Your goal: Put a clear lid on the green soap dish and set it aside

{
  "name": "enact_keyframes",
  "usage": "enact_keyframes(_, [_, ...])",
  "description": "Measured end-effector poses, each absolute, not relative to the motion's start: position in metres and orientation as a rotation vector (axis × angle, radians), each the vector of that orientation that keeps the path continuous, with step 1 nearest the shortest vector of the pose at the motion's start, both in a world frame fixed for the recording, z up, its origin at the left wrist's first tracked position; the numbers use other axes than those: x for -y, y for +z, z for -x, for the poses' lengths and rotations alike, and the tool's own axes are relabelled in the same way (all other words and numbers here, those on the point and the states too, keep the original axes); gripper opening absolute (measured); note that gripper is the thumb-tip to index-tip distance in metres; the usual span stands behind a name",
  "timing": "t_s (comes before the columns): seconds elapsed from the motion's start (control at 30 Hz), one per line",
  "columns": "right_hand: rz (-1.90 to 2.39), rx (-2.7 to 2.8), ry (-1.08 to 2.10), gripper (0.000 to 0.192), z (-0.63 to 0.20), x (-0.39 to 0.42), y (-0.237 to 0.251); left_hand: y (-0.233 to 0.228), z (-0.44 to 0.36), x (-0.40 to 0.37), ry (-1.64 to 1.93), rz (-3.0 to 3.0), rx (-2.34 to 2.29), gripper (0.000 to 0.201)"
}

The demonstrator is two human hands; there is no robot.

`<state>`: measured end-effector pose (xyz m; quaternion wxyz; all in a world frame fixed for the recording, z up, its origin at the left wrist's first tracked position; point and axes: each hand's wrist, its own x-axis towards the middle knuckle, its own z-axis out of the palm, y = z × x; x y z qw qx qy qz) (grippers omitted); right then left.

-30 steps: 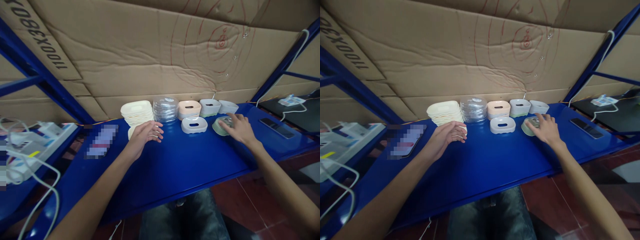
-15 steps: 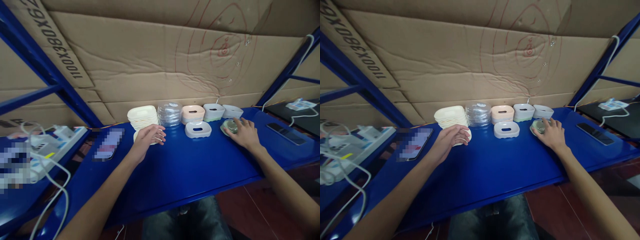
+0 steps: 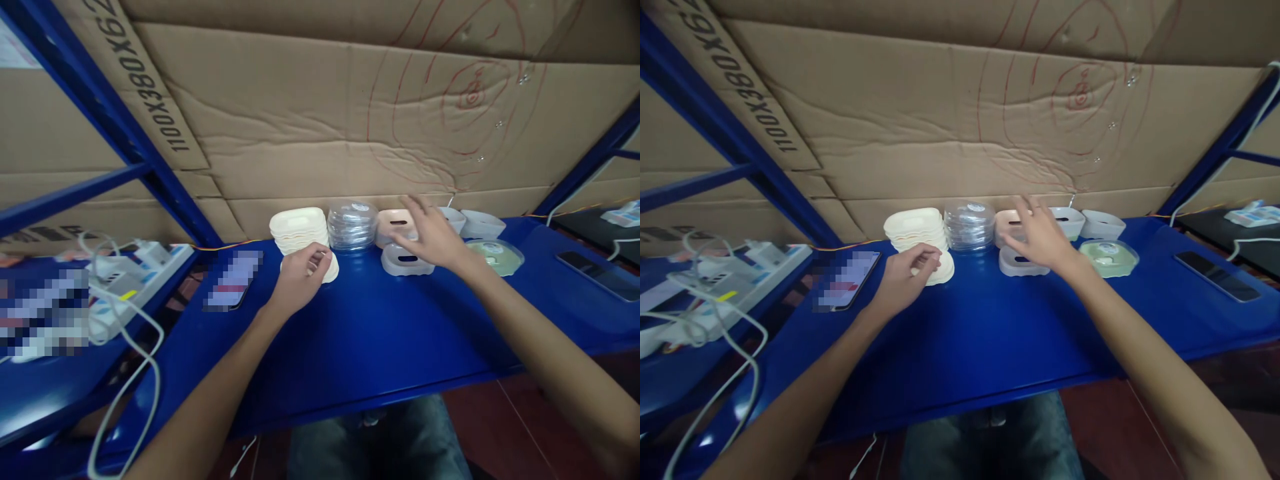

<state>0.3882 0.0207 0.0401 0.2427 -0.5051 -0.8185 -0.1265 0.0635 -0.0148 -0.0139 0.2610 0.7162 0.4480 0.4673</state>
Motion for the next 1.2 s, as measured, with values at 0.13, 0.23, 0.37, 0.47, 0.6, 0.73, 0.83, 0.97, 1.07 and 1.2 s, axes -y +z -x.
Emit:
enact_keyframes(0.13, [1.312, 2.393, -0.286, 0.081, -0.338, -0.059, 0.039, -0.026, -0.051, 0.003, 1.108, -2.524, -1.414, 0.014])
enact_keyframes(0.23, [1.345, 2.470, -0.231, 0.079, -0.318, -0.084, 0.035, -0.029, -0.042, -0.003, 0.986, -2.727, -1.452, 0.011])
enact_keyframes(0.37, [1.380, 2.495, -0.229, 0.080, -0.310, -0.101, 0.034, -0.024, -0.033, -0.007, 1.115, -2.758, -1.588, 0.027])
enact_keyframes(0.47, [1.378, 2.495, -0.213, 0.082, -0.311, -0.103, 0.035, -0.018, -0.026, -0.010, 1.243, -2.671, -1.786, 0.047])
enact_keyframes(0.6, [1.386, 2.480, -0.127, 0.081, -0.310, -0.101, 0.036, -0.016, -0.021, -0.011, 1.036, -2.585, -1.929, 0.041])
enact_keyframes(0.73, [1.433, 2.435, -0.176, 0.088, -0.311, -0.091, 0.043, -0.014, -0.025, -0.003, 0.570, -2.611, -1.913, 0.057])
enact_keyframes(0.83, [1.396, 2.351, -0.298, 0.083, -0.322, -0.069, 0.047, -0.011, -0.028, 0.005, 0.362, -2.637, -1.868, 0.070])
enact_keyframes(0.97, [1.265, 2.263, -0.357, 0.062, -0.355, -0.030, 0.039, -0.007, -0.029, 0.009, 0.281, -2.648, -1.845, 0.073])
enact_keyframes(1.07, [1.195, 2.235, -0.228, 0.040, -0.383, -0.010, 0.023, -0.008, -0.028, 0.007, 0.247, -2.623, -1.861, 0.071])
enact_keyframes(1.2, [1.137, 2.318, -0.076, 0.029, -0.411, -0.004, 0.000, -0.013, -0.023, 0.003, 0.242, -2.520, -1.848, 0.066])
